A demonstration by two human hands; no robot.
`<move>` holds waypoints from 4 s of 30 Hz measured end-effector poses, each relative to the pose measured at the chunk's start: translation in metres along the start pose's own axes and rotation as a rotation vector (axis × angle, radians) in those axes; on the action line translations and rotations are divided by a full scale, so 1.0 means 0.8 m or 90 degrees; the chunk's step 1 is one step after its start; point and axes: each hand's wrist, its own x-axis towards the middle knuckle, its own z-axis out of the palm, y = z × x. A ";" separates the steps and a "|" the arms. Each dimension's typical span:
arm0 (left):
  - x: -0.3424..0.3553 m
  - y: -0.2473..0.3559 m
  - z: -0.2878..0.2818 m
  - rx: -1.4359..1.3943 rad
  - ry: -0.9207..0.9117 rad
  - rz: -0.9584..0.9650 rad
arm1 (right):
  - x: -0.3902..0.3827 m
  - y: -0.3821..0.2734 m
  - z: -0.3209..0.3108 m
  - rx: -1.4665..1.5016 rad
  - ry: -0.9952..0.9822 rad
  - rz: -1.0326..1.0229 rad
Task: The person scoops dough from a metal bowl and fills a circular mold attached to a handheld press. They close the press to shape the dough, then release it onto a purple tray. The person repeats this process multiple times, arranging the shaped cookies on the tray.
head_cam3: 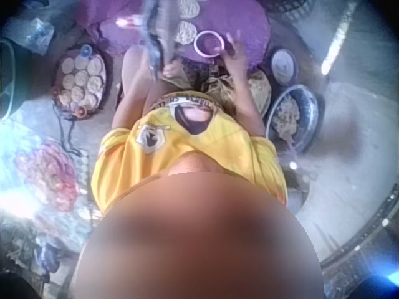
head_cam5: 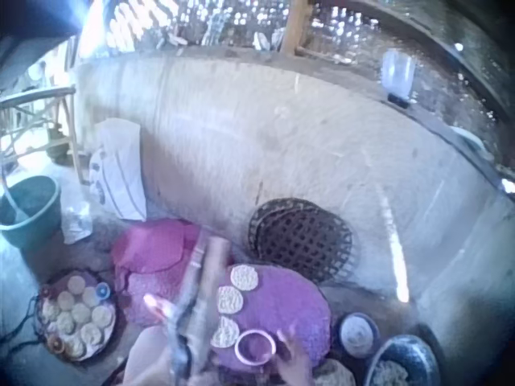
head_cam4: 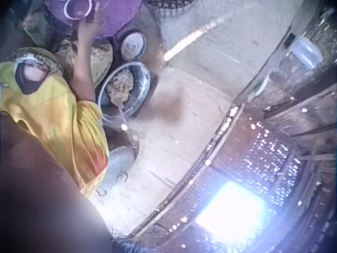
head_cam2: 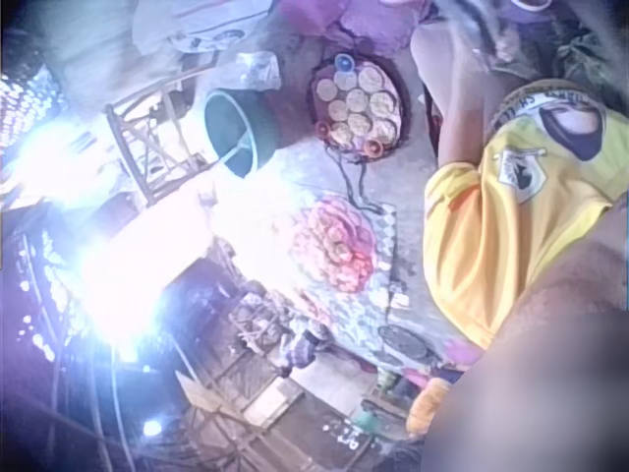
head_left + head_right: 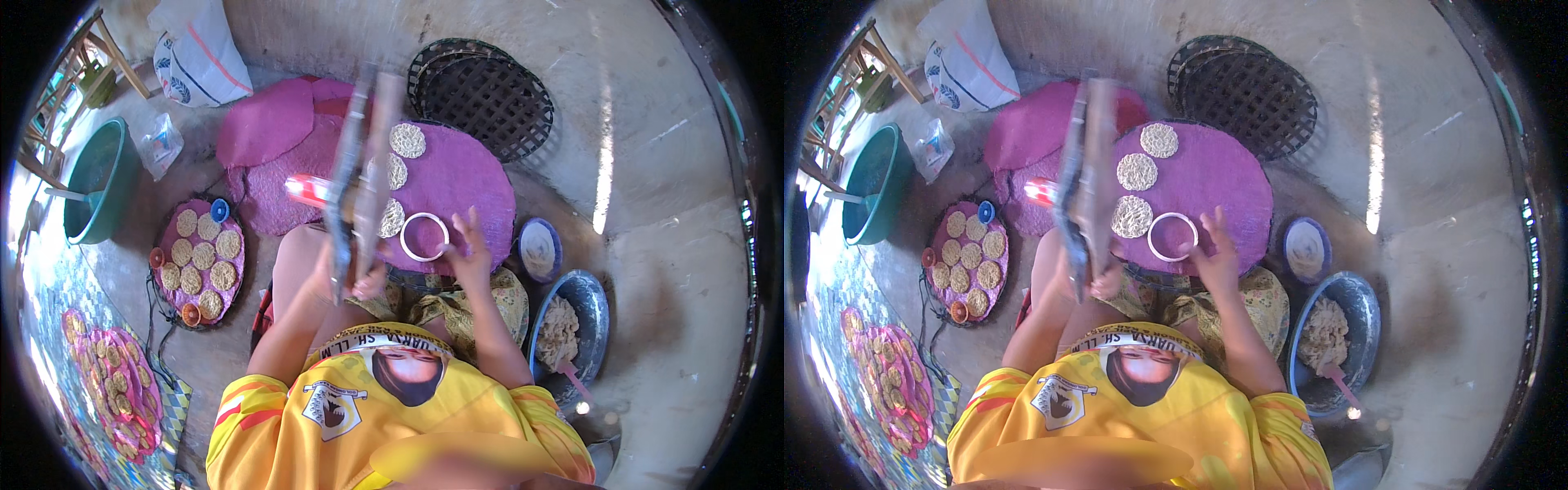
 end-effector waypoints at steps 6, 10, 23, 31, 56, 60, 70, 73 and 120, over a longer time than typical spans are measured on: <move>0.063 -0.087 0.031 0.104 0.134 -0.324 | 0.022 -0.050 -0.079 0.617 -0.064 -0.107; 0.094 -0.110 0.045 0.262 0.209 -0.342 | 0.011 -0.067 -0.132 0.711 -0.012 -0.119; 0.198 -0.051 0.058 1.546 -0.121 0.481 | 0.011 -0.051 -0.130 0.502 0.083 -0.063; 0.233 -0.002 0.064 1.413 0.292 0.624 | -0.044 -0.072 -0.091 0.105 0.161 -0.049; 0.207 -0.043 0.123 1.708 0.184 0.130 | -0.082 0.021 -0.163 0.439 0.193 0.130; 0.233 -0.058 0.120 0.243 0.325 0.093 | -0.094 0.037 -0.174 0.900 -0.114 0.300; 0.298 -0.103 0.105 0.413 0.148 0.038 | -0.140 0.064 -0.167 0.579 -0.205 0.157; 0.276 -0.081 0.122 0.501 0.162 0.119 | -0.141 0.087 -0.213 0.221 0.044 0.170; -0.010 0.075 0.091 0.881 0.417 0.449 | 0.052 0.281 -0.137 -0.362 -0.175 0.172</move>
